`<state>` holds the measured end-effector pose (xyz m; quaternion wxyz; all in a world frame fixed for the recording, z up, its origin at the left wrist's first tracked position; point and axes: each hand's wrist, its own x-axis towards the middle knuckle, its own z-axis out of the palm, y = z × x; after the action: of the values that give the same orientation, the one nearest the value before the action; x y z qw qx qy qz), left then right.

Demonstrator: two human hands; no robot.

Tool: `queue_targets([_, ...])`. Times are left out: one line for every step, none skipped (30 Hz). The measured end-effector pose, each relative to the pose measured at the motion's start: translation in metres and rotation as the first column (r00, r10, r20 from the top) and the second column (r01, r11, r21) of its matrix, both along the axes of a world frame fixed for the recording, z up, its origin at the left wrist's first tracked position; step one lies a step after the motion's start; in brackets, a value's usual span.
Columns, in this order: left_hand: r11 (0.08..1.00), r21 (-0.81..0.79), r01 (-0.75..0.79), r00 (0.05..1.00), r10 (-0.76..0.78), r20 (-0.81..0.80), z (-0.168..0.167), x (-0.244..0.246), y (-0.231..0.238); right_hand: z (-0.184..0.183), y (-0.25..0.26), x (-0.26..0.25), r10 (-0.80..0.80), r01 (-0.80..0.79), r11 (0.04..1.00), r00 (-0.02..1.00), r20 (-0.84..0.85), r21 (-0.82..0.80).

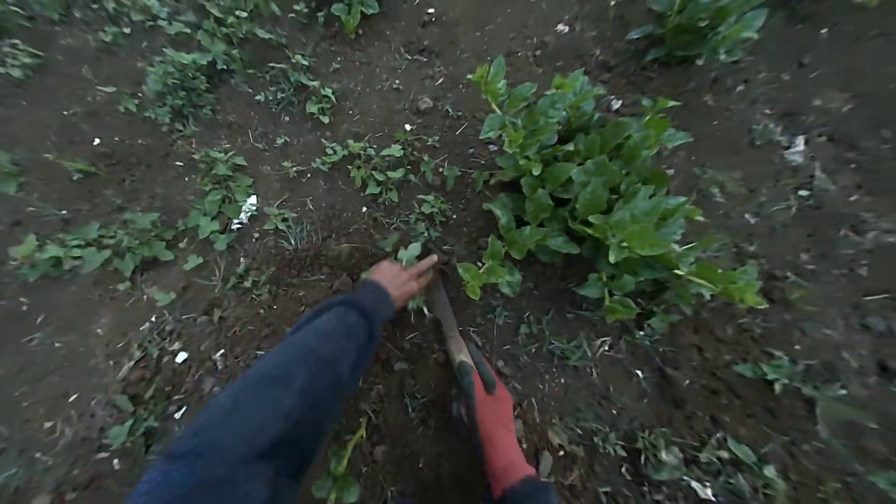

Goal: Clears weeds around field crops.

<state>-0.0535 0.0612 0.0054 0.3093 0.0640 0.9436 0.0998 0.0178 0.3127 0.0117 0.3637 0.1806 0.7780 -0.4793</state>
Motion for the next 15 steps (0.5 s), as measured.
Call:
queue_targets([0.999, -0.037, -0.038, 0.999, 0.037, -0.014, -0.015, -0.025, -0.003, 0.014, 0.011, 0.004, 0.001, -0.001, 1.000, 1.000, 0.000, 0.002])
queue_targets([0.993, -0.072, -0.097, 0.995, 0.097, -0.005, -0.025, -0.045, -0.010, 0.028, 0.024, 0.010, -0.022, 0.022, 1.000, 1.000, 0.000, -0.018])
queue_targets([0.981, -0.098, -0.166, 0.986, 0.167, 0.001, -0.032, -0.059, -0.018, 0.035, 0.034, 0.014, -0.054, 0.055, 0.997, 0.998, 0.017, -0.050])
queue_targets([0.966, -0.124, -0.226, 0.974, 0.228, 0.003, -0.036, -0.067, -0.024, 0.033, 0.035, 0.010, -0.080, 0.083, 0.994, 0.996, 0.034, -0.076])
queue_targets([0.954, -0.151, -0.260, 0.965, 0.264, 0.002, -0.038, -0.068, -0.028, 0.022, 0.023, -0.002, -0.096, 0.097, 0.992, 0.995, 0.023, -0.075])
queue_targets([0.943, -0.175, -0.284, 0.958, 0.287, -0.009, -0.037, -0.066, -0.029, 0.006, -0.001, -0.023, -0.092, 0.091, 0.994, 0.996, -0.008, -0.068])
queue_targets([0.932, -0.178, -0.314, 0.949, 0.312, -0.041, -0.035, -0.063, -0.030, -0.009, -0.029, -0.049, -0.065, 0.063, 0.997, 0.997, -0.037, -0.054])
queue_targets([0.921, -0.176, -0.347, 0.938, 0.342, -0.058, -0.032, -0.058, -0.032, -0.021, -0.049, -0.072, -0.020, 0.018, 0.999, 0.997, -0.071, -0.026])
queue_targets([0.913, -0.176, -0.368, 0.930, 0.364, -0.059, -0.029, -0.050, -0.037, -0.024, -0.057, -0.083, 0.019, -0.019, 1.000, 0.995, -0.093, -0.003])
queue_targets([0.909, -0.169, -0.381, 0.924, 0.378, -0.048, -0.028, -0.037, -0.046, -0.017, -0.050, -0.083, 0.061, -0.060, 0.998, 0.992, -0.112, 0.015])
queue_targets([0.909, -0.152, -0.388, 0.921, 0.390, -0.019, -0.027, -0.022, -0.053, -0.005, -0.030, -0.076, 0.096, -0.094, 0.995, 0.987, -0.129, 0.021])
queue_targets([0.918, -0.130, -0.375, 0.924, 0.381, 0.022, -0.025, -0.006, -0.057, 0.011, -0.006, -0.062, 0.107, -0.106, 0.994, 0.985, -0.134, 0.016])
queue_targets([0.928, -0.102, -0.359, 0.929, 0.366, 0.059, -0.021, 0.008, -0.055, 0.026, 0.019, -0.045, 0.099, -0.100, 0.995, 0.988, -0.122, 0.000])
queue_targets([0.932, -0.075, -0.354, 0.930, 0.359, 0.083, -0.018, 0.021, -0.049, 0.037, 0.040, -0.030, 0.089, -0.092, 0.995, 0.993, -0.081, -0.030])
queue_targets([0.930, -0.058, -0.364, 0.925, 0.368, 0.092, -0.017, 0.032, -0.041, 0.037, 0.052, -0.023, 0.090, -0.092, 0.994, 0.996, -0.028, -0.058])
